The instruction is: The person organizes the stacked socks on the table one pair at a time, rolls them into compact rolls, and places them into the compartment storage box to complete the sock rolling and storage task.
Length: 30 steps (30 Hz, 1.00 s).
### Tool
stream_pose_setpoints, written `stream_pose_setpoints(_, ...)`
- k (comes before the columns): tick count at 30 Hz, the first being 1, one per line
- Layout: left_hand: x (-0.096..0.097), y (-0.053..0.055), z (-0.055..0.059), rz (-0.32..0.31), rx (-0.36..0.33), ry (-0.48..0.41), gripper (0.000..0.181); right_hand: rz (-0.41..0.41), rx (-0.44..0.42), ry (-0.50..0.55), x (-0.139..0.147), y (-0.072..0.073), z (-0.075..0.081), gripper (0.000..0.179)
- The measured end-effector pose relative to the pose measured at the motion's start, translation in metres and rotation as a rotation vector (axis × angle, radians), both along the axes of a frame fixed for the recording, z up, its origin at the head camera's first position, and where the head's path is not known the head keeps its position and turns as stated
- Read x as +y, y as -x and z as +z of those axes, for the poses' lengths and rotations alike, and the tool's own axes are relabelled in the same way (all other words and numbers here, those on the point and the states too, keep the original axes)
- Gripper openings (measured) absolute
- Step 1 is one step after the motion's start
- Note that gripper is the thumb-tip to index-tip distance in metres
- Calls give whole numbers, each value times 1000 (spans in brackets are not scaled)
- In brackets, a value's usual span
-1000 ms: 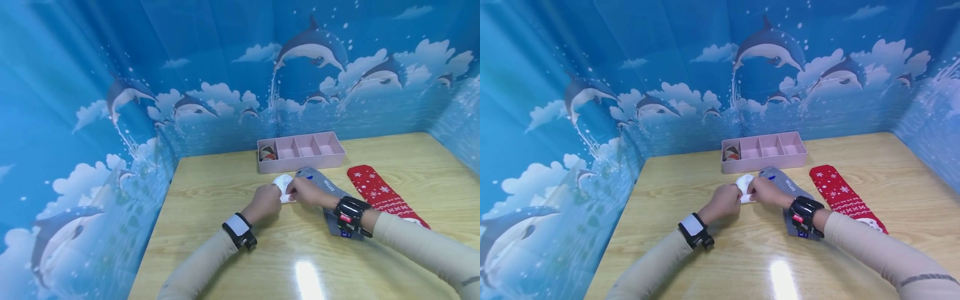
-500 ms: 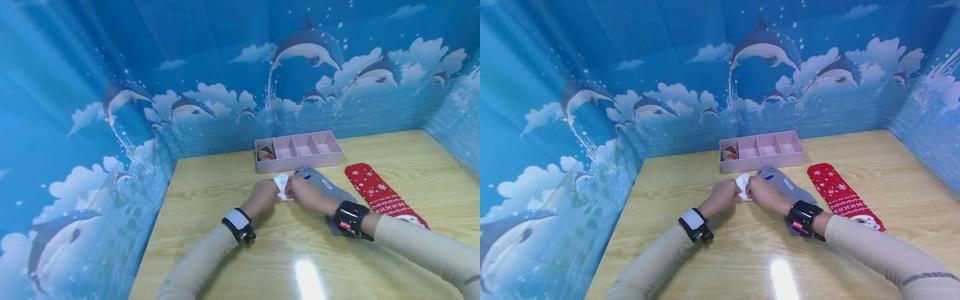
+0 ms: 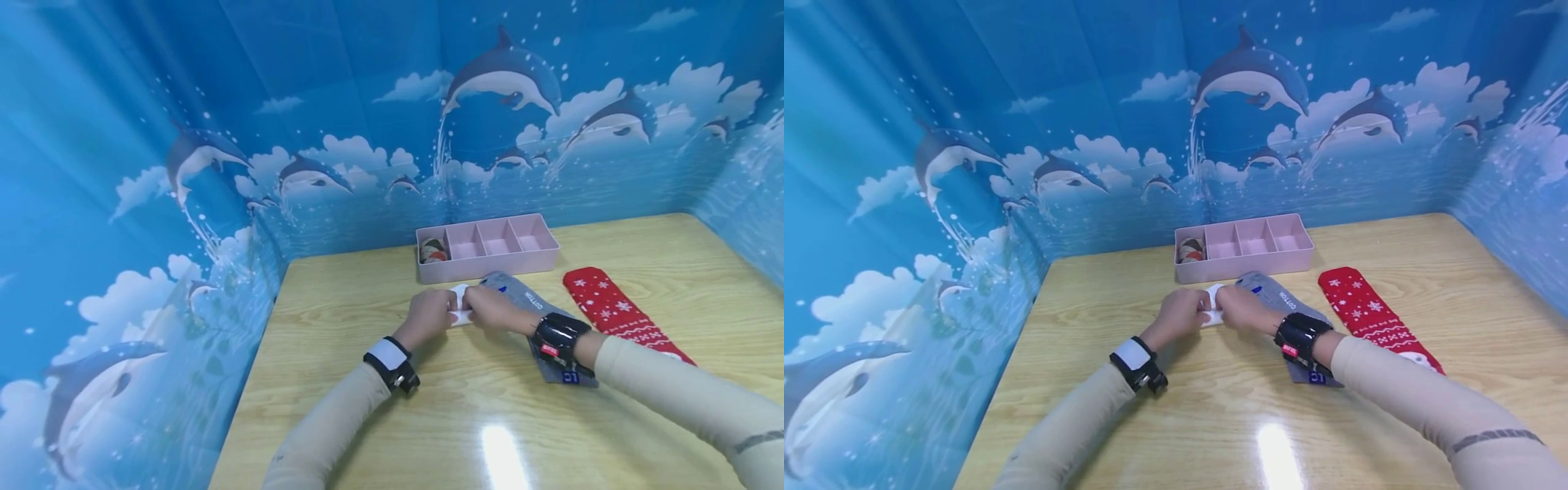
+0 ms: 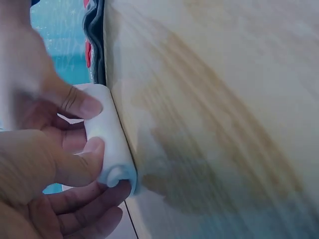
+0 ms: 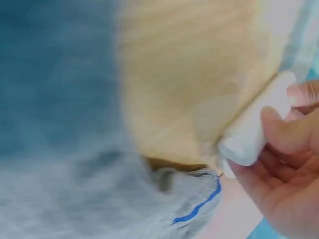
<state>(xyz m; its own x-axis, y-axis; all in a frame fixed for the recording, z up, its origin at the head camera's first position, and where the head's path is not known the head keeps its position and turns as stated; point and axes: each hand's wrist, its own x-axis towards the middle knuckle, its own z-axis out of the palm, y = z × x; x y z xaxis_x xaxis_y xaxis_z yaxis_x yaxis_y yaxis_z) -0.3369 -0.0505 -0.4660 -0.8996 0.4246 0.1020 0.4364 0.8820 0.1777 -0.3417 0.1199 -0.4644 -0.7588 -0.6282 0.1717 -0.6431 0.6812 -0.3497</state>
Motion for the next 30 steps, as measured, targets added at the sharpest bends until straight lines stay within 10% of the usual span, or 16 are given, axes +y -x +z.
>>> stream_pose_setpoints(15,7,-4,13,-84,8,192,17,-124,-361,124,-4,23,19,13)
stream_pose_setpoints(24,10,19,19,-60,-85,258,28,-66,122,-4,-5,7,4,31)
stream_pose_setpoints(30,4,27,14,-18,-184,107,4,26,151,-33,2,-5,2,25)
